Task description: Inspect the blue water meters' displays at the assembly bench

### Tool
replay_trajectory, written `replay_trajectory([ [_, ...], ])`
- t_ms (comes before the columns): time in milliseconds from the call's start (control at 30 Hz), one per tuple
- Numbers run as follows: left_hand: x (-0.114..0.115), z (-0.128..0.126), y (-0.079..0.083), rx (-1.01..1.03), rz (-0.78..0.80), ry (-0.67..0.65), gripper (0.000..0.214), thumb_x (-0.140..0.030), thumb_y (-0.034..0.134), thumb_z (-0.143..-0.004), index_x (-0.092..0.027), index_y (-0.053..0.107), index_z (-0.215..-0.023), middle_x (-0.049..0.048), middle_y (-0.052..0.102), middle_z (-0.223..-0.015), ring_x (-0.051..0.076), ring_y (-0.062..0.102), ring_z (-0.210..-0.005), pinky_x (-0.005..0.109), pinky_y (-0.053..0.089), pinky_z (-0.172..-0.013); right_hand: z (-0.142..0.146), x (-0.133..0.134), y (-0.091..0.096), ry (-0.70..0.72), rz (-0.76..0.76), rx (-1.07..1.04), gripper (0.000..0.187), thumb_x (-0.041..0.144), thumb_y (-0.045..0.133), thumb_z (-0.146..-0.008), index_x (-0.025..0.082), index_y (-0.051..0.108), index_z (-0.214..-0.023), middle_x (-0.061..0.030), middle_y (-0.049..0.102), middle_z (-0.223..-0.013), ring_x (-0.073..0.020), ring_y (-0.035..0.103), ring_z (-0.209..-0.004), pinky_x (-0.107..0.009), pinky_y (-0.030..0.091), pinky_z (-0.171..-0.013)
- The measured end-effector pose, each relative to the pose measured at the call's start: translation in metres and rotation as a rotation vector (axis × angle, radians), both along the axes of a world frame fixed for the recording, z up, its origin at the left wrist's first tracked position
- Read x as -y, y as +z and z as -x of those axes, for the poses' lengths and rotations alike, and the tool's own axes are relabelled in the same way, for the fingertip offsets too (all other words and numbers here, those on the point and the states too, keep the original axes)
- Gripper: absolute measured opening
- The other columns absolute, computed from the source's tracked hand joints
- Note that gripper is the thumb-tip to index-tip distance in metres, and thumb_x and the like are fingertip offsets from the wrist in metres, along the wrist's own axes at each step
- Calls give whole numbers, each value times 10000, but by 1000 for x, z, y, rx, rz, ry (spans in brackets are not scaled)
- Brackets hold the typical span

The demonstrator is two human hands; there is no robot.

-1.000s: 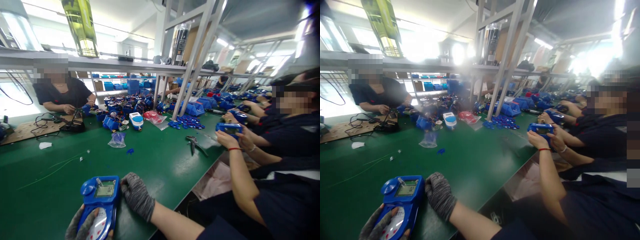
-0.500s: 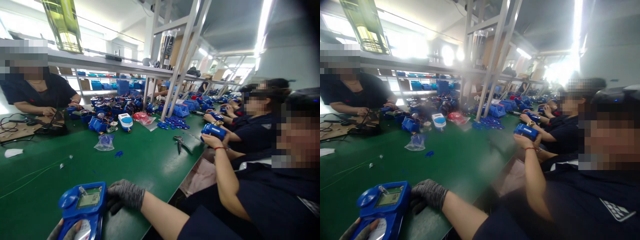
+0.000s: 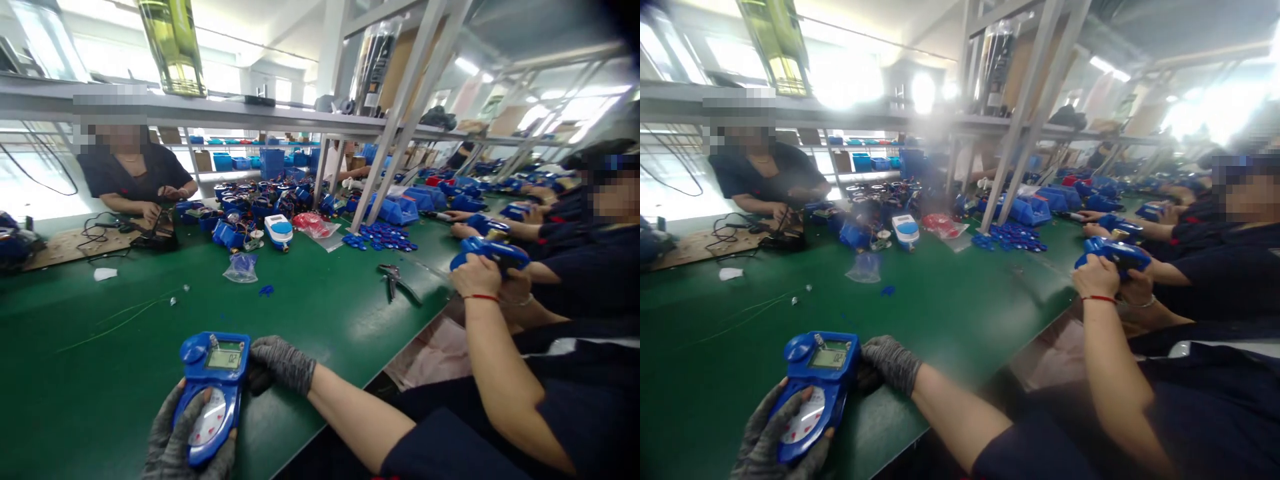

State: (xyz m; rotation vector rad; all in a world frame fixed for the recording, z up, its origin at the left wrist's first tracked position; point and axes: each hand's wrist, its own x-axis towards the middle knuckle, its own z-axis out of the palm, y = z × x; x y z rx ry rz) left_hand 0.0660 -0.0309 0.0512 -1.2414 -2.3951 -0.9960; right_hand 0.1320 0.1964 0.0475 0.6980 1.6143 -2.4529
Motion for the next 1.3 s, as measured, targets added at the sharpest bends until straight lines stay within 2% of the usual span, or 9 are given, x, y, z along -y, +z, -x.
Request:
replay_trajectory([
  [67, 2, 3, 1, -93, 60, 67, 492, -529, 625, -797, -283, 552, -1217, 117, 378, -1440, 408, 485, -1169, 615, 511, -863, -1, -14, 3, 139, -52, -28, 319, 430, 582, -824, 132, 608, -934, -64, 680, -793, -147, 647, -596, -290, 562, -544],
  [133, 1, 5, 3, -164, 119, 145, 591, -604, 624, -759, -264, 546, -1236, 141, 432, -1400, 425, 497, -1136, 649, 497, -850, 3, -39, 6, 120, -341, -19, 303, 404, 557, -861, 143, 605, -1008, -71, 692, -872, -143, 657, -675, -288, 561, -628],
  [233, -3, 6, 9, -163, 119, 200, 605, -616, 591, -763, -204, 567, -1206, 171, 491, -1339, 407, 531, -1096, 618, 514, -840, 19, -85, 3, -240, -1055, 85, 223, 268, 520, -886, 149, 612, -1051, -73, 692, -989, -128, 644, -856, -252, 508, -806],
  [300, -3, 10, 12, -149, 107, 181, 533, -573, 587, -777, -213, 591, -1171, 155, 506, -1327, 394, 540, -1090, 604, 532, -824, 32, -110, -2, -369, -1295, 156, 220, 212, 521, -873, 148, 627, -1054, -77, 684, -1039, -136, 621, -938, -246, 461, -874],
  [533, 12, 22, 10, -169, 54, -2, 430, -340, 527, -890, -314, 487, -1318, 81, 429, -1447, 370, 423, -1284, 625, 512, -899, 57, -134, -20, -317, -1442, 224, 213, 225, 555, -851, 169, 674, -1019, -71, 682, -1010, -142, 597, -912, -220, 413, -836],
  [867, -8, 3, 12, 109, -258, 114, 330, -400, 650, -851, -308, 613, -1166, 70, 466, -1396, 342, 401, -1307, 609, 349, -1066, 66, -130, -22, -262, -1574, 256, 225, 303, 509, -902, 190, 687, -981, -75, 664, -987, -148, 581, -931, -226, 394, -825],
  [1067, -11, 2, 23, 377, -443, 104, 195, -361, 595, -903, -274, 680, -1055, 47, 538, -1292, 279, 474, -1239, 486, 338, -1098, 70, -128, -18, -229, -1602, 298, 251, 297, 470, -925, 177, 676, -1007, -96, 659, -1017, -169, 582, -934, -253, 400, -824],
  [1200, -17, -5, 25, 420, -510, 236, 381, -401, 572, -910, -225, 549, -1247, 81, 380, -1445, 296, 337, -1339, 468, 223, -1148, 70, -126, -20, -203, -1615, 312, 275, 279, 438, -940, 157, 659, -1049, -120, 642, -1079, -187, 566, -999, -265, 392, -865],
  [1300, -16, -5, 23, 543, -517, 255, 470, -425, 502, -941, -224, 439, -1361, 100, 427, -1400, 310, 385, -1290, 504, 246, -1122, 68, -125, -21, -166, -1624, 313, 283, 245, 415, -944, 140, 653, -1054, -135, 638, -1089, -189, 567, -993, -266, 393, -862],
])
